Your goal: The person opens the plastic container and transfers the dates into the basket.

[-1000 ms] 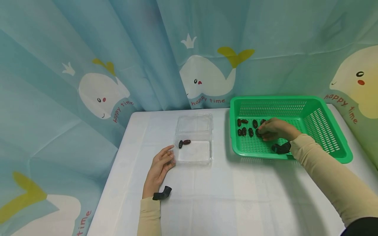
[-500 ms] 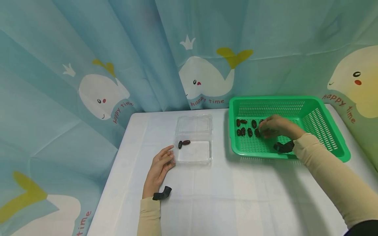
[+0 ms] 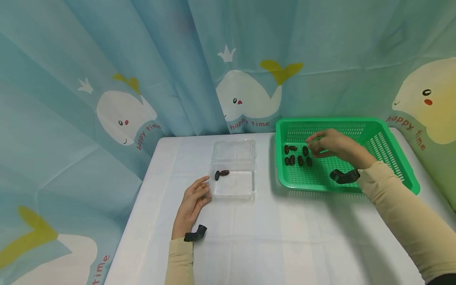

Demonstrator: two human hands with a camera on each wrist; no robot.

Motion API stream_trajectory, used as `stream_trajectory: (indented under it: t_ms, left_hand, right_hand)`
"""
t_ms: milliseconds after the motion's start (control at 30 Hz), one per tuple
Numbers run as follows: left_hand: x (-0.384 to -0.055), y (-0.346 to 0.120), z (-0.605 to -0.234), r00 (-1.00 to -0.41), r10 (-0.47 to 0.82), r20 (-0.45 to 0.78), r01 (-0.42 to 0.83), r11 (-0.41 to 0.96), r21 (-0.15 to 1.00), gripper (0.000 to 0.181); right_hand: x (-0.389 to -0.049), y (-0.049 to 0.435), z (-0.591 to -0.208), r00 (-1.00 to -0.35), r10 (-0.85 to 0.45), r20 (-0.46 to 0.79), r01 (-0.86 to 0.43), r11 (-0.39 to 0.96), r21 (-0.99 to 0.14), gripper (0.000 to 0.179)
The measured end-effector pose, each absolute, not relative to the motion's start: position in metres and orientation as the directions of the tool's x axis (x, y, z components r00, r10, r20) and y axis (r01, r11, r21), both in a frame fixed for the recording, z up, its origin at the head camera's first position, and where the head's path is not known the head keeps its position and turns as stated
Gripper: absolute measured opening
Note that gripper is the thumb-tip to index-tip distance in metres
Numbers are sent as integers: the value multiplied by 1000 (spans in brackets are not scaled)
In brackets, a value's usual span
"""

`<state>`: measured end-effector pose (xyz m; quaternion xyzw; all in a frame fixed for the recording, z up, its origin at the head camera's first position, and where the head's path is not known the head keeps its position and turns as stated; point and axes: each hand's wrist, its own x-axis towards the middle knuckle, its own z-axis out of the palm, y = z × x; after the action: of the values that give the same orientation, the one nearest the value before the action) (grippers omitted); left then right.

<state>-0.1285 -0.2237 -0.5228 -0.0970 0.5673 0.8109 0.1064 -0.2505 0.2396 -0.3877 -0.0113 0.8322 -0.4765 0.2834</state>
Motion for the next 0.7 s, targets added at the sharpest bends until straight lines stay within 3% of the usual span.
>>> stream_trajectory:
  t_ms: [400, 700]
  left_hand:
    - [-129, -223, -523, -959, 68, -275, -282, -326, 902, 48]
    - [-130, -223, -524, -960, 63, -273, -279, -320, 905, 49]
  right_hand:
    - [-233, 176, -369, -871, -386, -305, 102, 464, -880, 42]
    - [-225, 125, -379, -891, -384, -244, 35, 477, -878, 26]
